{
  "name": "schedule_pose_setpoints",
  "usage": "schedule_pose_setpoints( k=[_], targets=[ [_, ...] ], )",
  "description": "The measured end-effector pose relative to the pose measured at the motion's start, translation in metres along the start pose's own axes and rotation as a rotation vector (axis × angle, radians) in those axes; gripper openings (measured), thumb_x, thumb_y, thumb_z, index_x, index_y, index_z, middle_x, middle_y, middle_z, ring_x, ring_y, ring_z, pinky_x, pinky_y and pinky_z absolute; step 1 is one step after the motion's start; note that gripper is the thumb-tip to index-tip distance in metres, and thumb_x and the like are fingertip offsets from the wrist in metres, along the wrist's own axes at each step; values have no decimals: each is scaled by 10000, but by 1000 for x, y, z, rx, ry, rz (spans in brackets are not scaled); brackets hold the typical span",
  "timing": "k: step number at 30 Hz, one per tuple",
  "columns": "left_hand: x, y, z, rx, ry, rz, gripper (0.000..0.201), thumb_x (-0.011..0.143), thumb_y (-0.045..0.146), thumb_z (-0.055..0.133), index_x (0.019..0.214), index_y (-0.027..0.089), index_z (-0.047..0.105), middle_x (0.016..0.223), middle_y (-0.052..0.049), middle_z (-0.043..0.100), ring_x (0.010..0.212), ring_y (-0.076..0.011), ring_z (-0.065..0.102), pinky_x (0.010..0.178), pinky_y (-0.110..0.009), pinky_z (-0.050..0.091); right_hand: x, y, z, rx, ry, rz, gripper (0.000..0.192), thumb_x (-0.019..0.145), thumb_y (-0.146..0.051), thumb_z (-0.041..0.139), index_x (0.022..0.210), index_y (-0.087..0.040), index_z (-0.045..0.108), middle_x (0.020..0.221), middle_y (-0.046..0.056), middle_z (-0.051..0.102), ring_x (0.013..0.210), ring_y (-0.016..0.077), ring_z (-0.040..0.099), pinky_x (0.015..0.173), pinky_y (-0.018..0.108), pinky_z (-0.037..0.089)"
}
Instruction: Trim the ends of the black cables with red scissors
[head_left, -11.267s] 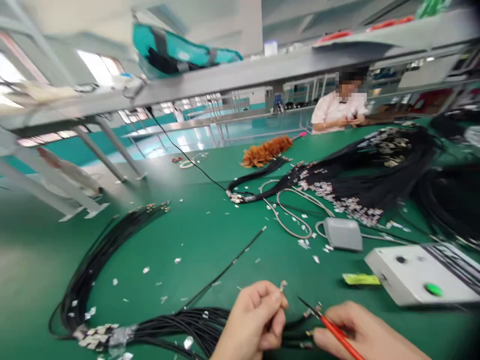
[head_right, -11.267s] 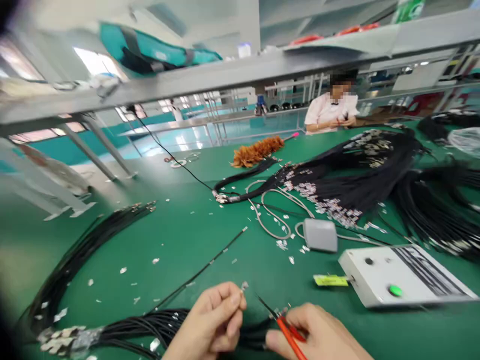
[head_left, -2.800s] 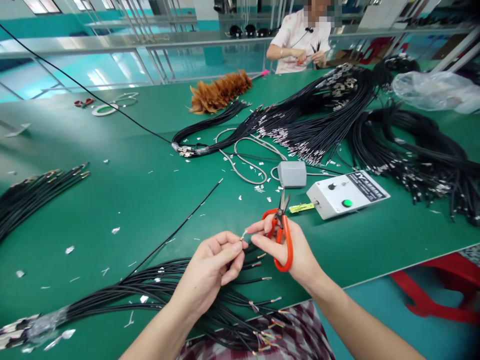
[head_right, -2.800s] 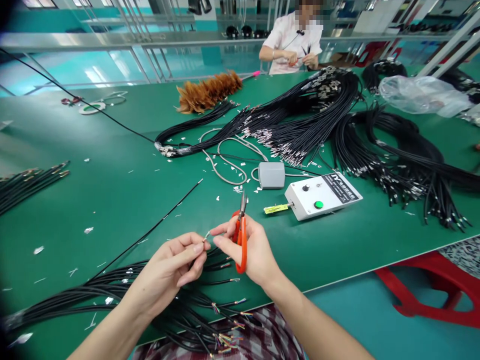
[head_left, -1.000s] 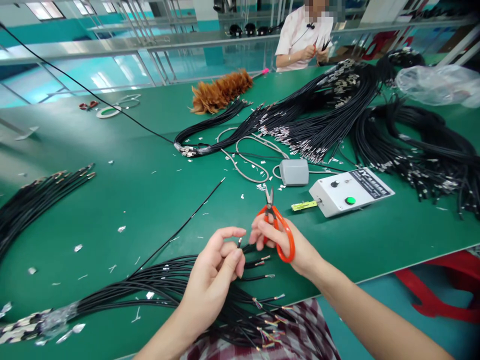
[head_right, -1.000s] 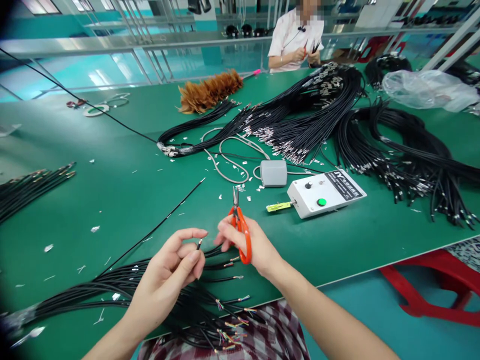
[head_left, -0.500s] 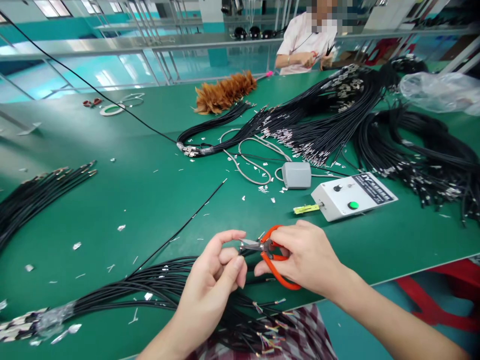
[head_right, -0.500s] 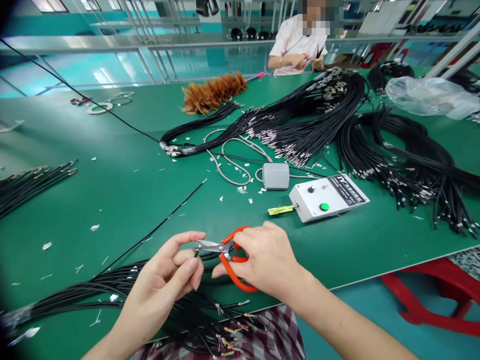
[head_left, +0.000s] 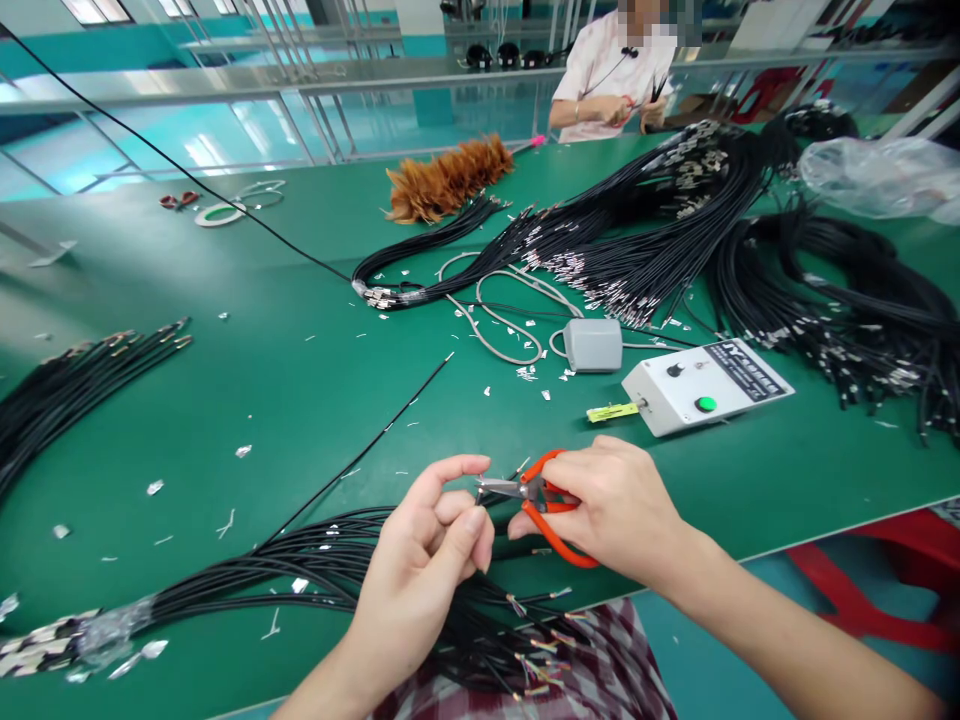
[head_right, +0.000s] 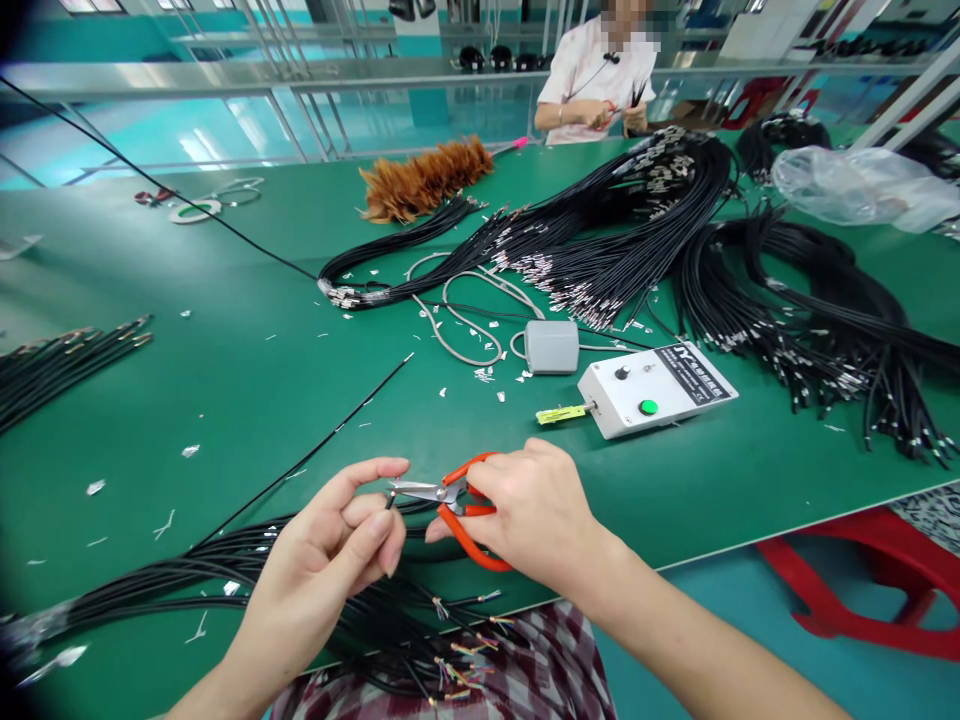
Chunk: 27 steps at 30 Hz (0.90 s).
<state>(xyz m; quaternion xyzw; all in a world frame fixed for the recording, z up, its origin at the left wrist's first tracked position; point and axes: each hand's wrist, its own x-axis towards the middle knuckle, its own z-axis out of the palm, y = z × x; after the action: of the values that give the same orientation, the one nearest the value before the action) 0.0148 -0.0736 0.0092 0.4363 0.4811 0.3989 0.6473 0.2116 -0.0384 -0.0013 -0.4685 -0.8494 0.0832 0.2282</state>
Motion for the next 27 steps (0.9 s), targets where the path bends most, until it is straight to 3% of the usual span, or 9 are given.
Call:
schedule_pose_setpoints(
  k=[8, 13, 15, 20, 27],
  targets=[
    [2, -1, 1, -28, 36, -19, 425, 881, 408, 605, 1207, 159, 491, 567, 44, 517, 518, -86, 385, 458, -184, 256, -2, 0, 2, -86, 65, -87, 553, 931, -569, 478, 557, -167, 550, 522, 4, 639, 472, 108, 519, 568, 308, 209],
    [2, 4, -1, -6, 30, -37, 430, 885, 414, 603, 1218, 167, 489, 578, 39, 520, 522, -87, 377, 447, -184, 231, -4, 3, -1, 121, 64, 99, 577, 863, -644, 524, 509, -190, 486, 460, -28, 542, 452, 107, 411, 546, 282, 225],
    [2, 6, 0, -3, 33, -36, 434, 878, 418, 611, 1213, 170, 493, 579, 39, 520, 520, -87, 372, 445, -184, 227, -3, 3, -3, 124, 62, 142, 548, 840, -657, 547, 555, -191, 521, 503, -26, 559, 480, 111, 429, 562, 282, 229],
    [-1, 8, 7, -16, 107, -33, 461, 847, 436, 643, 1197, 169, 508, 567, 42, 520, 519, -91, 376, 451, -189, 227, -1, -3, -1, 84, 27, 71, 500, 840, -634, 567, 632, -179, 586, 578, -9, 621, 538, 119, 516, 598, 297, 230],
    [-1, 6, 8, -15, 87, -43, 482, 847, 441, 645, 1214, 170, 491, 563, 43, 520, 508, -87, 371, 449, -189, 218, -2, -3, 9, 66, 105, 10, 465, 880, -533, 585, 591, -168, 578, 580, 8, 653, 516, 113, 516, 585, 318, 216]
  ],
)
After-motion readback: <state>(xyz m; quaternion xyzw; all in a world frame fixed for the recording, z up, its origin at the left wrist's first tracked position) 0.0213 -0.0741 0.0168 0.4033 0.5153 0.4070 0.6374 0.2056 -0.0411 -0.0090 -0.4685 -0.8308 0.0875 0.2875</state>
